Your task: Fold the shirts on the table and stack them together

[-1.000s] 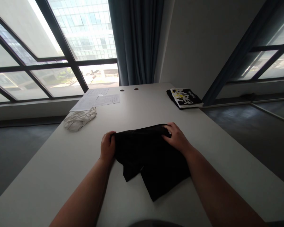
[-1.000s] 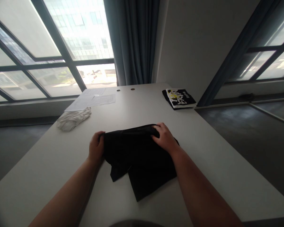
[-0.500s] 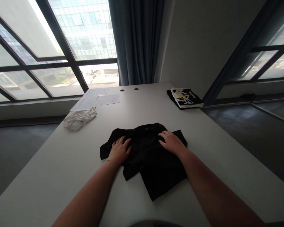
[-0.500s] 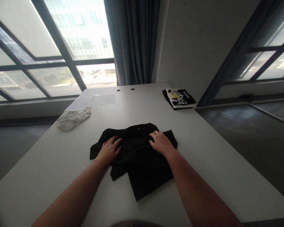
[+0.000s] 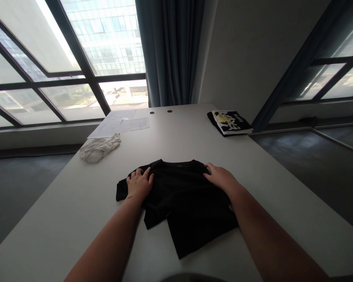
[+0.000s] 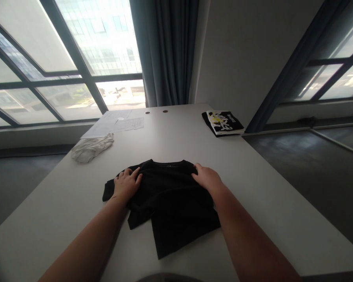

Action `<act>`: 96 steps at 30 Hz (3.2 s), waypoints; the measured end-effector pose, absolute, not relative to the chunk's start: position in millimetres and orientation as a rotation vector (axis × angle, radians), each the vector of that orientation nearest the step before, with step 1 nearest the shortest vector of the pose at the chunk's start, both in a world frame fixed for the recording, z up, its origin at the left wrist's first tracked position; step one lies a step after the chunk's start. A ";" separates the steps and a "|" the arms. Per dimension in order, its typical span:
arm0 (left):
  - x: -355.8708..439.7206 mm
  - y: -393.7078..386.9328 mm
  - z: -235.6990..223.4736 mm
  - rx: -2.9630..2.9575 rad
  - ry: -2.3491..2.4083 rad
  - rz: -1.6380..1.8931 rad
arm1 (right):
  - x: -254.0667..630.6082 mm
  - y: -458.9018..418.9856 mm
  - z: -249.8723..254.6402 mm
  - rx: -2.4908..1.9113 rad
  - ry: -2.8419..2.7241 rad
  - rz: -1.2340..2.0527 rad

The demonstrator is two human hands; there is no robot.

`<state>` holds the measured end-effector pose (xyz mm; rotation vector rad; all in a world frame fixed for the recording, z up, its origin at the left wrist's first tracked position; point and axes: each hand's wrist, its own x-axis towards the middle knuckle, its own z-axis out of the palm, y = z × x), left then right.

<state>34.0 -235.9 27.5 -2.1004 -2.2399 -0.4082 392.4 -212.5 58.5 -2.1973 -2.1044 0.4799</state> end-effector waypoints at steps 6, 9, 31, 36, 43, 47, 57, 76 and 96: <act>41.6 -238.9 26.5 -2.352 -2.000 -0.649 | 376.3 -215.3 51.8 -1.972 -2.343 0.304; 43.8 -240.0 22.2 -2.438 -2.053 -0.598 | 381.7 -215.3 50.0 -2.065 -2.216 0.223; -4.0 -219.6 21.5 -2.042 -2.505 -0.420 | 432.0 -212.6 58.3 -1.999 -2.289 0.681; -0.9 -221.9 29.6 -1.996 -2.541 -0.240 | 439.1 -205.9 64.2 -2.032 -1.601 0.116; 3.2 -221.2 29.7 -2.004 -2.526 -0.230 | 450.3 -196.5 50.0 -1.988 -1.358 -0.021; 6.1 -220.1 26.8 -2.009 -2.528 -0.215 | 429.7 -195.4 36.0 -1.677 -1.794 -0.227; -18.2 -209.3 12.2 -2.294 -2.280 -0.242 | 401.7 -194.6 22.6 -2.036 -2.183 0.098; 6.9 -163.9 28.7 -2.378 -2.094 -0.214 | 303.0 -133.9 40.0 -1.862 -2.384 0.348; 24.4 -155.8 21.2 -2.524 -2.031 -0.232 | 314.2 -116.7 14.7 -1.708 -2.352 0.255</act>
